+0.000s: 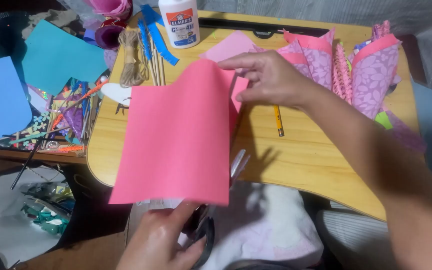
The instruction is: Using scissors to create a decorative fringe on a strip of pink paper for a craft project.
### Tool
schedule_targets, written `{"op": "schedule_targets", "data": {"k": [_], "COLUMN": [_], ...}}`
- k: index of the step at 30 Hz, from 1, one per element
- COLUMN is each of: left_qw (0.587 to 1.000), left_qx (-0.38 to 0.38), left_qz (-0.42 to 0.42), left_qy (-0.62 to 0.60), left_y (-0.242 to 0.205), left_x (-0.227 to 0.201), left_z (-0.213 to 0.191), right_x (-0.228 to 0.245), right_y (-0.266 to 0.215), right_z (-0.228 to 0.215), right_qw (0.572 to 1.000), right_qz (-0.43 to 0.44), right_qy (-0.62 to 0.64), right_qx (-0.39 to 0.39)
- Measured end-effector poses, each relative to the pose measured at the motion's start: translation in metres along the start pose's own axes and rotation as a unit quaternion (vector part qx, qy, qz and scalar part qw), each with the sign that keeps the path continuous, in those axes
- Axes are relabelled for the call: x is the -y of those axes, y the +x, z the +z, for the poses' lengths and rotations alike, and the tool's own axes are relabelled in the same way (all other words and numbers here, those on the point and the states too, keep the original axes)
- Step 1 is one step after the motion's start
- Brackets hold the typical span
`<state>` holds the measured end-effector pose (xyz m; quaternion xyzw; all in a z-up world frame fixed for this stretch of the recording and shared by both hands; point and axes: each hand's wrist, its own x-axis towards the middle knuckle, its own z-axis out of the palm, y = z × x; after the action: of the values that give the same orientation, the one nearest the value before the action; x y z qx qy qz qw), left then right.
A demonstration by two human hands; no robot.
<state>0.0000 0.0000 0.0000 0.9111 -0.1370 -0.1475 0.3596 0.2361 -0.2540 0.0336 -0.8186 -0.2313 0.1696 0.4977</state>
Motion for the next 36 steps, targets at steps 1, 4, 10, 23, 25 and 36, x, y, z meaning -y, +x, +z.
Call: {"op": "schedule_targets", "data": {"k": [1,4,10,23,25,36], "left_qw": [1.000,0.988,0.965,0.963,0.978,0.900], "left_qx": [0.000,0.015,-0.003,-0.139,-0.155,-0.127], "left_qz": [0.001,0.149,0.207,-0.090,-0.039,0.339], "left_qy": [0.000,-0.030,-0.163,0.212,0.130,-0.244], "left_y": [0.001,0.005,0.021,0.146,0.160,0.264], "left_x": [-0.003,-0.013,-0.022,0.012,-0.003,-0.094], "left_z": [-0.012,-0.048,-0.097,-0.085,-0.084,-0.058], "right_x": [-0.005,-0.017,-0.015,-0.076,-0.079,-0.071], "right_y": [0.007,0.022,0.003,-0.096,-0.099,-0.114], "right_z": [0.003,0.008,-0.001,-0.053,-0.056,-0.066], "right_qw": [1.000,0.999,0.994,0.947,0.929,0.869], "right_qz": [0.000,-0.006,0.010,-0.101,-0.121,-0.189], "right_qy": [-0.001,0.047,-0.070,0.141,0.176,0.235], "right_qx": [-0.001,-0.002,-0.083,-0.270,-0.303,-0.393]}}
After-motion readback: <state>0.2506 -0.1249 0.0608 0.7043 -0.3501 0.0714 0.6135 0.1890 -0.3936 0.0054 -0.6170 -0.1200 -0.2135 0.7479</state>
